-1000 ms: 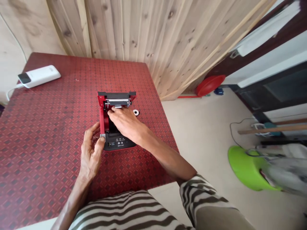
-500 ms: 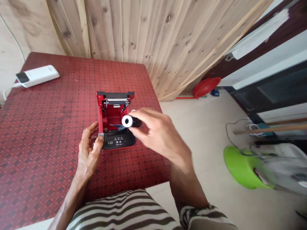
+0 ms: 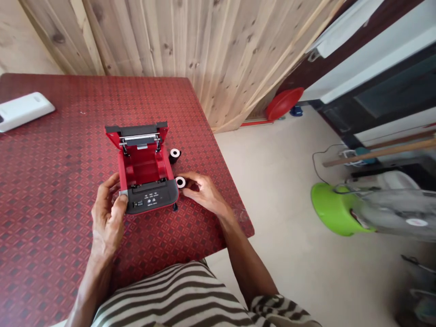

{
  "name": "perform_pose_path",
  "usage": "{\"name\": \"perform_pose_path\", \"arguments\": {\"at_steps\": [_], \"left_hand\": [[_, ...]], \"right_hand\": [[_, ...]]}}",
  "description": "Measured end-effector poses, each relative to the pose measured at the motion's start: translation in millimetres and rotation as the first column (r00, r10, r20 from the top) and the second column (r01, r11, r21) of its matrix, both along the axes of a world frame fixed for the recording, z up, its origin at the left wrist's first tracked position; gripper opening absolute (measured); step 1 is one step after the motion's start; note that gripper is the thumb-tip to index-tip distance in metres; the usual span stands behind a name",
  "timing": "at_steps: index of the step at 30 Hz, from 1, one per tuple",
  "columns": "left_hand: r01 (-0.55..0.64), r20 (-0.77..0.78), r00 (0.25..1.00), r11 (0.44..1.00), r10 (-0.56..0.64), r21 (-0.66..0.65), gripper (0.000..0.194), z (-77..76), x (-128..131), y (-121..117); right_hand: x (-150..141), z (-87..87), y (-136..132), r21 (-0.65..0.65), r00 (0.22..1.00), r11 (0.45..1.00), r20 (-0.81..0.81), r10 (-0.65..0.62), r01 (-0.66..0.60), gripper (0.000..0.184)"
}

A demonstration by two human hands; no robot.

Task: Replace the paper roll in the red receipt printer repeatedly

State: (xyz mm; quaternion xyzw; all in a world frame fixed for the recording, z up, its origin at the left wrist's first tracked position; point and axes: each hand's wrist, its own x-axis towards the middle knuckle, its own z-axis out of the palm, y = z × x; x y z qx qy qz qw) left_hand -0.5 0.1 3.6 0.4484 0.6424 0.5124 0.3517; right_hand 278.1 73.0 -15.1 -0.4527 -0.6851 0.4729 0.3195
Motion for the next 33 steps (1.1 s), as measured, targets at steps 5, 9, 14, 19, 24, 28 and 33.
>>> {"name": "perform_pose_path", "arguments": {"at_steps": [5,9,14,19,24,28,33], "left_hand": [[0.002,0.017,1.000,1.000,-0.001,-0.010,0.060,-1.2,0.0,-1.1],[0.000,0.029,1.000,1.000,0.000,-0.017,0.062,-3.1,-0.3,-0.5],[0.010,0.001,1.000,1.000,-0.010,-0.007,0.064,-1.9,-0.9,-0.1],[0.023,-0.011,1.000,1.000,-0.023,0.012,0.060,-0.3,-0.3,-1.4],[0.018,0.015,1.000,1.000,-0.018,-0.009,0.063,-1.2,1.7,-1.8],[0.029,0.039,0.999,1.000,-0.029,0.003,0.066,-0.2,3.2,-2.0],[0.038,0.070,0.997,0.999,-0.038,0.000,0.069,2.2,4.3,-2.9]], "right_hand": [[26.7,20.2,9.3,-0.079,0.996,0.993,0.015,0.086,-0.085,0.043],[25.7,21.9,42.0,0.026,0.995,0.996,0.053,-0.090,0.089,0.029],[-19.0,-1.5,82.3,0.077,0.994,0.993,0.056,-0.098,0.094,0.041],[-18.1,18.9,76.5,0.072,0.988,0.986,-0.053,-0.147,0.150,0.027],[3.4,100.2,41.3,0.064,0.982,0.990,-0.134,0.132,-0.124,0.050],[-23.1,132.8,26.4,0.257,0.958,0.928,0.162,0.235,-0.271,0.040],[-79.2,117.9,26.3,0.370,0.783,0.811,0.601,0.162,-0.453,0.019]]}}
